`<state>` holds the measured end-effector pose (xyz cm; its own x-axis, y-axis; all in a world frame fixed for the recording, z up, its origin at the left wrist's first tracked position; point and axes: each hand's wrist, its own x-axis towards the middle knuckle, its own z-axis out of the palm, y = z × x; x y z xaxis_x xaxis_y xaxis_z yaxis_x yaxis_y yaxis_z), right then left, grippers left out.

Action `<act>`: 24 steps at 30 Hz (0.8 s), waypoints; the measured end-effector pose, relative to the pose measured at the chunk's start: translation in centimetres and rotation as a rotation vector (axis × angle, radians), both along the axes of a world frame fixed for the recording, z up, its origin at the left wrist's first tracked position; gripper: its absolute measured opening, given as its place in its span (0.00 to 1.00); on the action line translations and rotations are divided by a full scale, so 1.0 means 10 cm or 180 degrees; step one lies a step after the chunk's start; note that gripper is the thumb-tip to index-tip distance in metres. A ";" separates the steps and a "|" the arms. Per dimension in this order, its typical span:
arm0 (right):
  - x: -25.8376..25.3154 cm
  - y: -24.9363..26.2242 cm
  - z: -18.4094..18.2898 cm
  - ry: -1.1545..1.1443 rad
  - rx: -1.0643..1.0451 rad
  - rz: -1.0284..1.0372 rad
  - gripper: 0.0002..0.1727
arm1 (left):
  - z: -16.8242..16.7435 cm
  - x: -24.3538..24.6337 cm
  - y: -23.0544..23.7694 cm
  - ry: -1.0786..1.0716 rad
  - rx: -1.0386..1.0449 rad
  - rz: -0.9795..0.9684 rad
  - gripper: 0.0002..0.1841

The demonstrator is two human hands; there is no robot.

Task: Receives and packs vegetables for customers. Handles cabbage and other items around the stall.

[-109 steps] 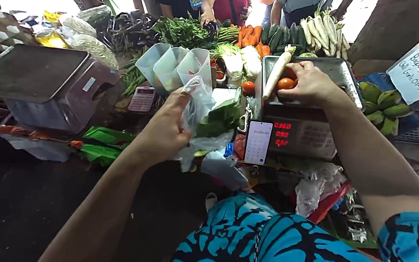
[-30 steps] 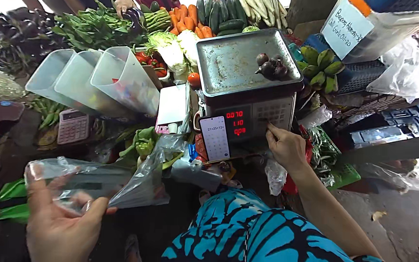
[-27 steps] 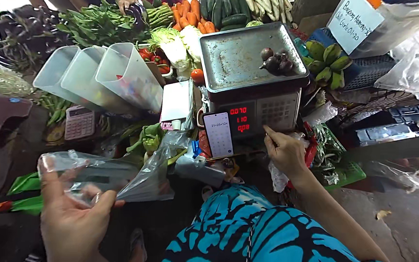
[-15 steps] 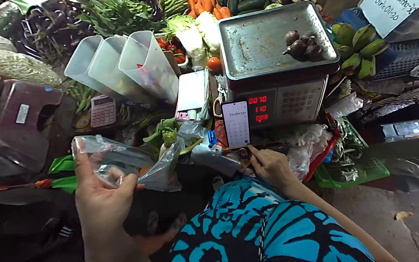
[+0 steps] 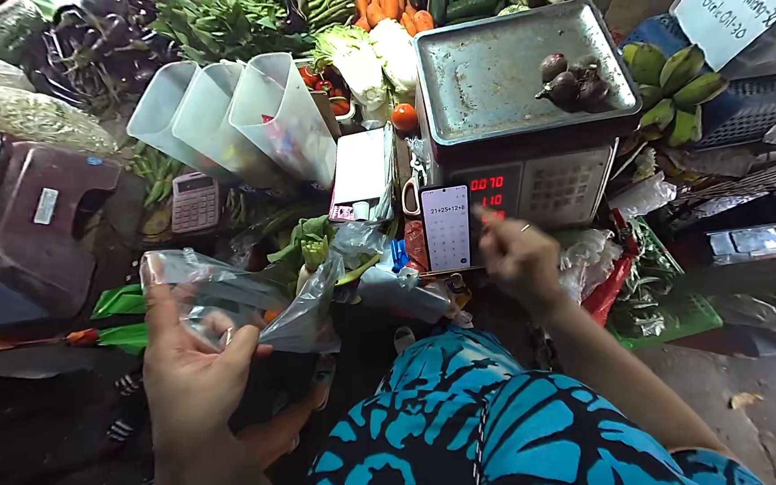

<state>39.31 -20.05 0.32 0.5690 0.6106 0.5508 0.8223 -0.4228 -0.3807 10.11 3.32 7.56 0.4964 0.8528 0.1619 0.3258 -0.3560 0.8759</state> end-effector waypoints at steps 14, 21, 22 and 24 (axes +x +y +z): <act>2.03 0.40 1.17 0.0266 -0.1556 -0.0501 0.28 | 0.14 0.12 -0.24 -0.0103 -0.0004 -0.0298 0.59; 0.74 0.66 1.32 0.2608 0.0043 0.1930 0.15 | 0.20 0.28 -0.45 0.0072 -0.0178 -0.0658 0.57; 0.37 0.77 1.24 0.3341 -0.0230 0.2647 0.15 | 0.19 0.31 -0.47 0.0148 -0.0158 -0.0719 0.58; -0.31 1.14 0.92 0.3999 -0.1144 0.3406 0.15 | 0.17 0.36 -0.52 0.0267 0.0031 -0.0808 0.57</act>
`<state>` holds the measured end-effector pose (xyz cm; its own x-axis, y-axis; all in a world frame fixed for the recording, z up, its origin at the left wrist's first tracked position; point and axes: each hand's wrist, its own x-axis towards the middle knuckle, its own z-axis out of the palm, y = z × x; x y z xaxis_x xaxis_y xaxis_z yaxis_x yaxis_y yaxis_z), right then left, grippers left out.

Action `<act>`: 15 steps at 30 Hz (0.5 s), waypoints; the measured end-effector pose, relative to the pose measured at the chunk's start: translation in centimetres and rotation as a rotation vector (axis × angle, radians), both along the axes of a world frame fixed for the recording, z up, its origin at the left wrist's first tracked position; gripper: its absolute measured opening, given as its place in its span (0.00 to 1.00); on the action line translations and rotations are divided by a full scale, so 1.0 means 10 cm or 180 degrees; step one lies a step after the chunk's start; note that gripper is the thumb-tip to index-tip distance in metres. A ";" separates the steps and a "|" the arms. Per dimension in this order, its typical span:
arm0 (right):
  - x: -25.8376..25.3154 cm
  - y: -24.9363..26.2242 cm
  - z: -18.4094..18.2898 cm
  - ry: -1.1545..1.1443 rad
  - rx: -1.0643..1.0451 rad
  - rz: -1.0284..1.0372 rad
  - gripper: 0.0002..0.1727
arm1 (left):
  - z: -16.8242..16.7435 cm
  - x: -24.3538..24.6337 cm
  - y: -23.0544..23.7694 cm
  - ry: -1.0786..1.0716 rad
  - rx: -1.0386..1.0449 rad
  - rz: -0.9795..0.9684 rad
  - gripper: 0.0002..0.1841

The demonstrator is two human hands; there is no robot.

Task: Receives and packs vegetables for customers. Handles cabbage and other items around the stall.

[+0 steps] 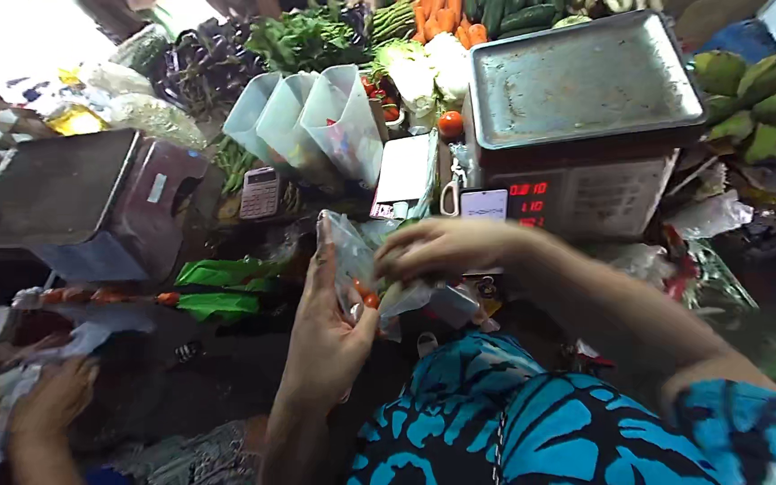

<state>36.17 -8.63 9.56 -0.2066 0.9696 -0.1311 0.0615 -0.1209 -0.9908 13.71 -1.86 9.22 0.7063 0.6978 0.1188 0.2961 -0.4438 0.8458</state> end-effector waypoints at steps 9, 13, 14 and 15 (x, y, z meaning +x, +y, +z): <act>-0.80 -0.18 -0.10 -0.1852 0.0647 0.0245 0.23 | -0.04 -0.16 0.38 -0.0512 0.0082 0.0163 0.60; -0.78 -0.47 0.16 -0.3281 0.1830 0.0201 0.05 | 0.17 -0.16 0.62 -0.0442 0.0426 -0.0020 0.55; -0.72 -0.49 0.33 -0.3328 0.1955 0.0215 0.05 | 0.25 -0.14 0.68 -0.0474 0.0606 -0.0143 0.52; -0.66 -0.50 0.54 -0.3277 0.2054 0.0196 0.07 | 0.34 -0.11 0.74 -0.0551 0.0803 -0.0327 0.49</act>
